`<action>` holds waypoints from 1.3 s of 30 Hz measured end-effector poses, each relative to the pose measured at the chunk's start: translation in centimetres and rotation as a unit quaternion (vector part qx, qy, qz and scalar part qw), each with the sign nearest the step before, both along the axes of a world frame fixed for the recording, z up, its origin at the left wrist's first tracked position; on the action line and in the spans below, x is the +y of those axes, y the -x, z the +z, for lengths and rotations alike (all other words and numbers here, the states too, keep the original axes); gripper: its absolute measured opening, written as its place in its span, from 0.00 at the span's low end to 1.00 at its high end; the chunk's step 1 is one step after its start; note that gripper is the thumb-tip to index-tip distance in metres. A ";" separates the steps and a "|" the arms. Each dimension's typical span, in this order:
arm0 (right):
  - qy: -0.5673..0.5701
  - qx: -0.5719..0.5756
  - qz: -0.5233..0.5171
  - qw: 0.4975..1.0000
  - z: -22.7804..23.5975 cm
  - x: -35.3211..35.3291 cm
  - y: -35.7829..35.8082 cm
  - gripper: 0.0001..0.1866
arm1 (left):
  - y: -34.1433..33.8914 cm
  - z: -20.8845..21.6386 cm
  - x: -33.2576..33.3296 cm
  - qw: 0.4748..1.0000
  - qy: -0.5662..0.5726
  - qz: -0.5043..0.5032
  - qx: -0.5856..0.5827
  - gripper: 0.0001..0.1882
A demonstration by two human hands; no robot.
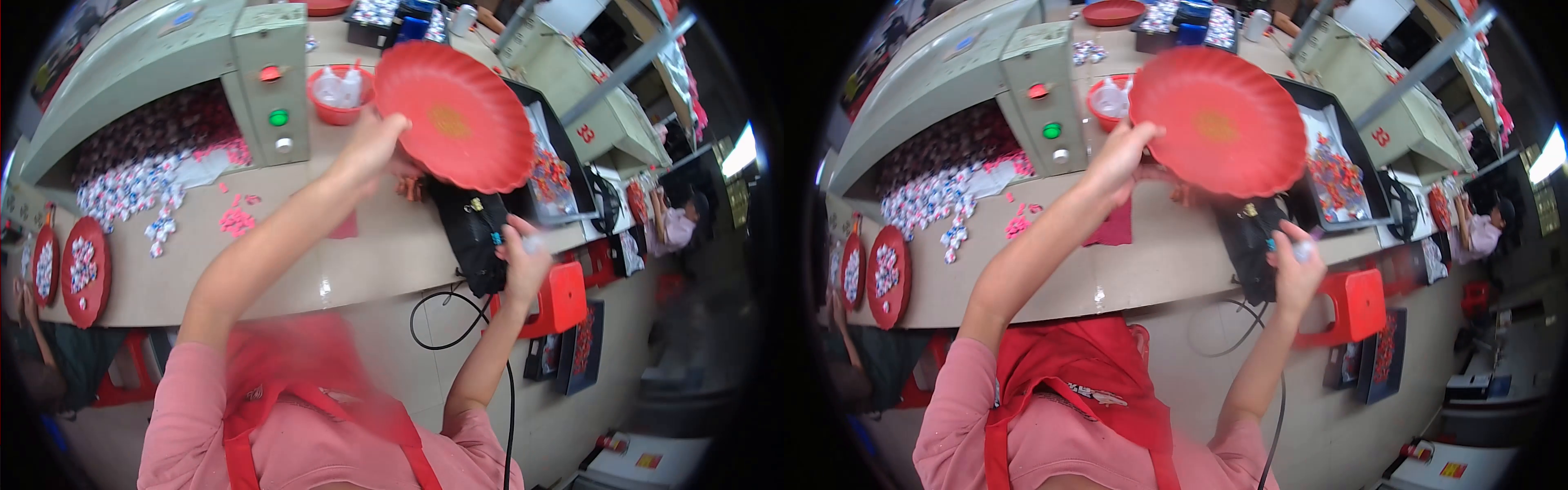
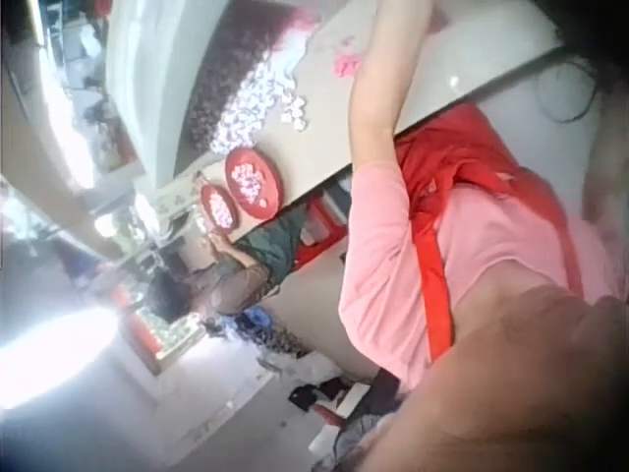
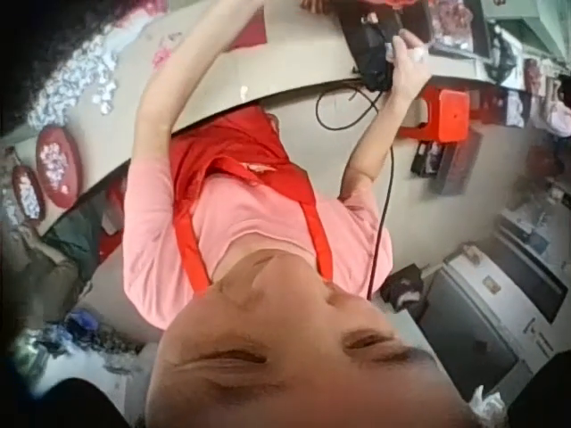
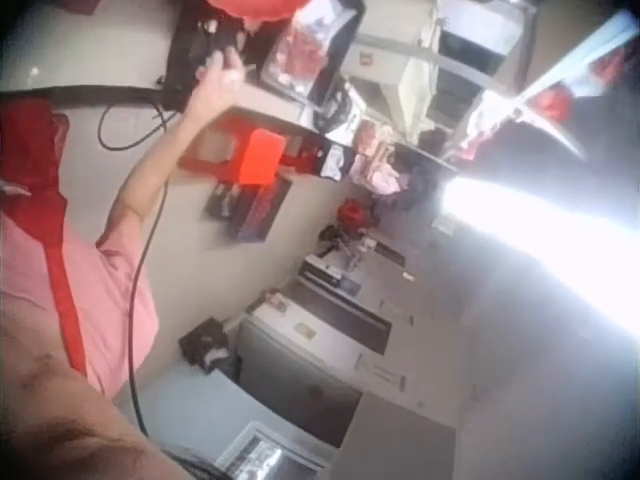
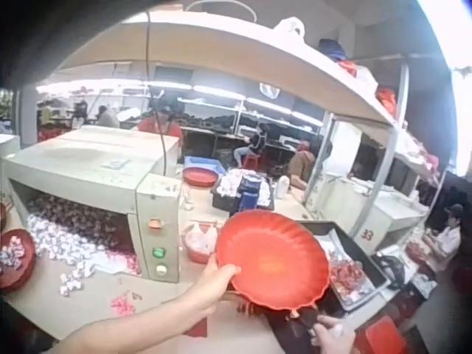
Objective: The person applies glue from a squeeze bottle onto small figurines and attaches decorative pieces onto them by hand before placing them onto trays.
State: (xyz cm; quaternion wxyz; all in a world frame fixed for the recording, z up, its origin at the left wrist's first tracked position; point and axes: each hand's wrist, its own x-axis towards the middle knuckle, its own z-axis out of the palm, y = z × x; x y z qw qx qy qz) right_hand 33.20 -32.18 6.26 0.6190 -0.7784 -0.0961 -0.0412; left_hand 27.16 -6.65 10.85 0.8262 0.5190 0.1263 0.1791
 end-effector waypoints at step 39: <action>0.587 0.008 0.149 0.795 1.9 4.0 -7.3 0.19 | 19.3 -10.1 -2.0 0.965 0.167 -0.036 0.197 0.31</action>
